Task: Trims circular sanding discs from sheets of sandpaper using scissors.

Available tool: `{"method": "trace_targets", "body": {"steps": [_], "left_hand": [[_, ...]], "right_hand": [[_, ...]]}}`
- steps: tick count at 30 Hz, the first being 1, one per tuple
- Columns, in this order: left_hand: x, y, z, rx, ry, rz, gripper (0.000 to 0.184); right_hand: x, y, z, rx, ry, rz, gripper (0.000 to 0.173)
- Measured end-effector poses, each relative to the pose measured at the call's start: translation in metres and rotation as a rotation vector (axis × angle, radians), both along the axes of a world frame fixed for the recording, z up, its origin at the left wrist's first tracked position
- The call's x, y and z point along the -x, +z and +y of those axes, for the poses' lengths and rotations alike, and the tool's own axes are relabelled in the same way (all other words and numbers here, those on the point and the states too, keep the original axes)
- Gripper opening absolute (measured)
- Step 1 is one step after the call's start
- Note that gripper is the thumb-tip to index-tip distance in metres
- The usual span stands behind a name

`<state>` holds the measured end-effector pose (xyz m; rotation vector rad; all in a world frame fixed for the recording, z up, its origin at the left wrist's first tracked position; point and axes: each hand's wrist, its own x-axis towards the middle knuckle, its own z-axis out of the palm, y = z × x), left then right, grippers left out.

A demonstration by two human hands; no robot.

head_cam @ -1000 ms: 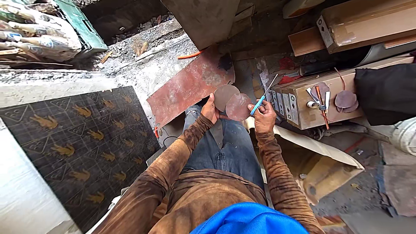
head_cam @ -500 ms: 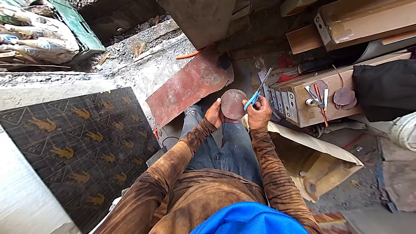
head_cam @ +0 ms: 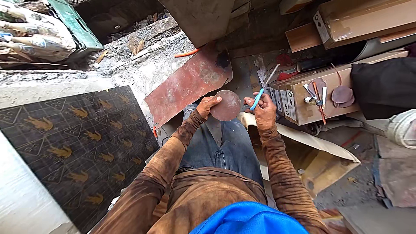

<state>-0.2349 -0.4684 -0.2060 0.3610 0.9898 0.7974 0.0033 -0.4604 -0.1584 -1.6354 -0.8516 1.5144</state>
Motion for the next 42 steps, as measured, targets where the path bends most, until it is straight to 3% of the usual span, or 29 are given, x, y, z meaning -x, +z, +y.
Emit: {"method": "trace_targets", "body": {"steps": [4,7,9,17,21,26,30,32,34,38,42], "left_hand": [[-0.009,0.0,-0.002,0.015,0.051,0.197,0.044],[-0.021,0.002,-0.002,0.147,0.115,0.458,0.075],[-0.027,0.006,0.001,0.223,0.141,0.542,0.085],[-0.029,0.013,0.004,0.102,0.177,0.718,0.06],[-0.027,0.02,0.011,0.093,0.123,0.795,0.059],[-0.028,0.019,0.016,0.078,0.066,0.835,0.061],[-0.032,0.014,0.011,0.045,0.101,0.677,0.06],[-0.026,0.013,0.007,0.091,0.077,0.453,0.079],[-0.017,0.019,0.008,0.117,0.048,0.24,0.086],[-0.001,0.021,0.008,0.066,-0.028,0.056,0.054],[-0.001,0.013,0.009,0.011,-0.063,0.135,0.04]], "right_hand": [[0.004,0.003,0.003,-0.1,0.204,-0.113,0.051],[0.008,-0.003,-0.004,-0.099,0.124,-0.097,0.049],[0.01,-0.009,-0.01,-0.063,0.046,-0.046,0.048],[0.017,-0.005,-0.015,0.142,-0.146,0.14,0.034],[0.009,-0.007,-0.012,0.213,-0.174,0.258,0.02],[0.008,-0.001,-0.012,0.211,-0.068,0.235,0.028],[0.008,-0.008,-0.014,0.149,0.026,0.053,0.048],[0.006,-0.012,-0.014,0.137,-0.003,0.042,0.048],[0.004,-0.013,-0.012,0.134,-0.049,0.042,0.049],[-0.002,-0.013,-0.011,0.114,-0.087,0.024,0.051],[-0.003,-0.013,-0.011,0.075,-0.038,-0.026,0.052]]}}
